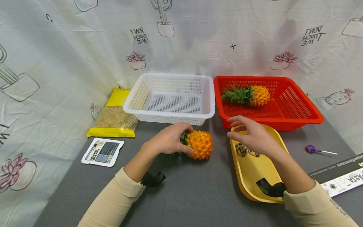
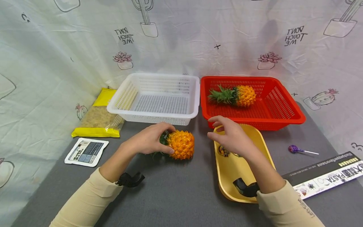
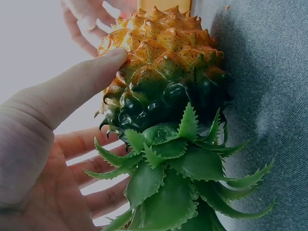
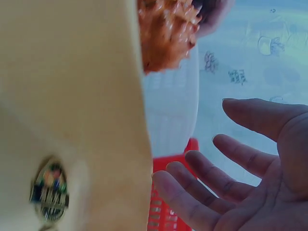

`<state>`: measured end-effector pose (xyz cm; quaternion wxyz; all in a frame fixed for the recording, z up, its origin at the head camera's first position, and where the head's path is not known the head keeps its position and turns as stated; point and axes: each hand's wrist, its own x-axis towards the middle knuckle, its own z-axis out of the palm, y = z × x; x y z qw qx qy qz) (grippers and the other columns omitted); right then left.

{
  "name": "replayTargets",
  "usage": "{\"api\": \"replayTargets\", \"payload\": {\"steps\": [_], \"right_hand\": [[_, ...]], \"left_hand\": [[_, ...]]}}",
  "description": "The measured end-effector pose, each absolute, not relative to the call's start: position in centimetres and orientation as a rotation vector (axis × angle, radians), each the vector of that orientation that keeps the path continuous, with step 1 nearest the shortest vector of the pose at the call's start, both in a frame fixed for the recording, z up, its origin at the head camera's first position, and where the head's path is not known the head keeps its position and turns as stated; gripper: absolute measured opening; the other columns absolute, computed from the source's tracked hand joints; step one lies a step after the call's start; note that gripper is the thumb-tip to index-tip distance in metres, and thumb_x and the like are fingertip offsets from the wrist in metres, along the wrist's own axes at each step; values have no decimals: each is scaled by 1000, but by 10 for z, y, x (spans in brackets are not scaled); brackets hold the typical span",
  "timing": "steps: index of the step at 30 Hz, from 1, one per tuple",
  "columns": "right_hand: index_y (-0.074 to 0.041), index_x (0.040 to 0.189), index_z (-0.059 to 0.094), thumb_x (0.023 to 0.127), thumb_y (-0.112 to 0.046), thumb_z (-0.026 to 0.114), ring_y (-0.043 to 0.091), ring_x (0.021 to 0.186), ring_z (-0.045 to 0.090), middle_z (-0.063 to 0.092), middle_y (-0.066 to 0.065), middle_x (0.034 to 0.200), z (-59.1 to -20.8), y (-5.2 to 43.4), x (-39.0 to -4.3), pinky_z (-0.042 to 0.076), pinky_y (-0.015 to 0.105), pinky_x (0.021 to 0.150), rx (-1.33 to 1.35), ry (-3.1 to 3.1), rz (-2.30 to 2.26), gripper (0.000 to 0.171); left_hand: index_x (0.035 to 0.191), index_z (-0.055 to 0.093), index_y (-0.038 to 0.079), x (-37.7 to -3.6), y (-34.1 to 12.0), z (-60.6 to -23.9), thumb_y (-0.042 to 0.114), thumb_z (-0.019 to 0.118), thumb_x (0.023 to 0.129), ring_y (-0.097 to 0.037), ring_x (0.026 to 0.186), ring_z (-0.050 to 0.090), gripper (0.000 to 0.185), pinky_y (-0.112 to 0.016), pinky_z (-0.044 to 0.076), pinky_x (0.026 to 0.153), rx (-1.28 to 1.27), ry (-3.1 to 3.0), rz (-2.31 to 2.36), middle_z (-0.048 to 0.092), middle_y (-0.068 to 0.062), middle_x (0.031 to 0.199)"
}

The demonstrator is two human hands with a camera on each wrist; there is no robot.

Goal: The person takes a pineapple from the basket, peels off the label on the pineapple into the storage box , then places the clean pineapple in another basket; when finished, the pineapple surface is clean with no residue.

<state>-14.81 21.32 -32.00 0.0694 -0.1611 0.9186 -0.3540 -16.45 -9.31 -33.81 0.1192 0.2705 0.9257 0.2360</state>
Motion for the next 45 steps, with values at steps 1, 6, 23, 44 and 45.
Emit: {"api": "replayTargets", "payload": {"steps": [1,6,23,44,45], "right_hand": [[-13,142,57,99,-31,71,36,126,61,64,15,135,-319,210,-149,53,56,99,-489,2756,-1069,49],[-16,140,57,98,-30,71,35,124,61,65,13,135,-317,193,-151,54,53,96,-513,2711,-1084,46],[-11,153,46,87,-34,82,37,129,54,50,17,150,-335,153,-157,53,52,102,-607,2476,-1067,79],[-4,145,52,77,-26,89,28,110,59,62,13,132,-347,138,-161,52,49,102,-607,2575,-948,81],[-4,145,52,77,-26,89,28,109,59,62,13,132,-346,139,-161,52,49,102,-606,2577,-947,80]], "left_hand": [[137,59,12,-164,-93,-338,39,87,82,-26,129,59,68,-44,47,109,790,2707,692,62,-4,138],[137,59,13,-164,-93,-339,39,87,82,-24,127,59,67,-44,47,109,780,2709,701,62,-3,137],[136,59,12,-169,-92,-339,40,87,82,-26,125,60,67,-44,48,107,813,2696,712,63,-4,134],[139,62,10,-170,-107,-331,39,83,87,-25,123,61,63,-47,49,107,899,2692,690,65,-6,135],[138,63,9,-171,-108,-329,37,82,88,-27,124,62,60,-47,50,107,906,2696,717,66,-7,136]]}}
